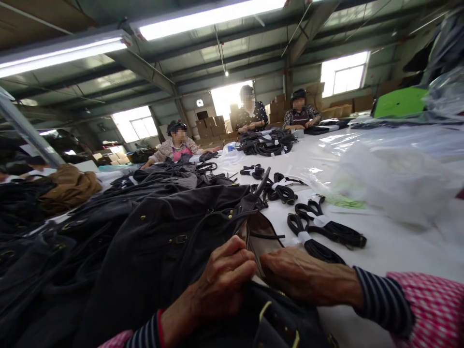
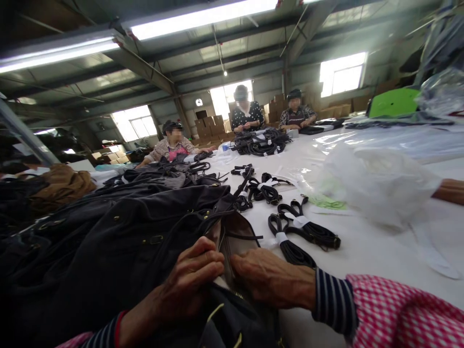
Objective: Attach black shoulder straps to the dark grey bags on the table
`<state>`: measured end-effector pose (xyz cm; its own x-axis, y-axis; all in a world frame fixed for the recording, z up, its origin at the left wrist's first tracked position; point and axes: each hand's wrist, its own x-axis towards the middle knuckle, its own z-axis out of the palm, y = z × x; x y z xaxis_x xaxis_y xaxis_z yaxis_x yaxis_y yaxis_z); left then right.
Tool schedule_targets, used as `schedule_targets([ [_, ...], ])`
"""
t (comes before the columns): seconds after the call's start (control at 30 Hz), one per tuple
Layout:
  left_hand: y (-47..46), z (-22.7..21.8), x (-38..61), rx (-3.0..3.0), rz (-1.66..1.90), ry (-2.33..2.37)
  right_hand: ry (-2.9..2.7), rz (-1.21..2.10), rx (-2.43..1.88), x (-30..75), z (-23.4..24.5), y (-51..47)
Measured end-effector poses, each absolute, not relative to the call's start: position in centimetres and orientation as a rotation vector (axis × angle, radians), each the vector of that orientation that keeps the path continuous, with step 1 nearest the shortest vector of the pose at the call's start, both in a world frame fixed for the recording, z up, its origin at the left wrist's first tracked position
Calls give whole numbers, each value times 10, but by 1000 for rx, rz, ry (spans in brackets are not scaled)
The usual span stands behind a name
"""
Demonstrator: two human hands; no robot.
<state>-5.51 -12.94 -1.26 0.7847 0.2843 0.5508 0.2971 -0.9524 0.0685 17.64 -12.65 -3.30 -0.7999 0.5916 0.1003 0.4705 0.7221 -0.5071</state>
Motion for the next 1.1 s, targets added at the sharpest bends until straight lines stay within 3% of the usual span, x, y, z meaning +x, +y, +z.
schedule_targets([
  [0.27,-143,-8,-23,-3031,-672,-420,-2503,341,-1276,180,-42,-97],
  [0.57,-120,68,-40,-3071,28,-842,-2292,320,-1421,146,-56,-61],
  [0.8,-76,8,-5,-2540,-66,-608,-2142,529,-1390,152,-61,-46],
  [0.97,-64,-7,-15,-2469,-120,-140,-2208,412,-1358,152,-67,-36],
  [1.1,-68,-22,-47,-2579,-294,-144,-2290,336,-1301,153,-68,-35],
])
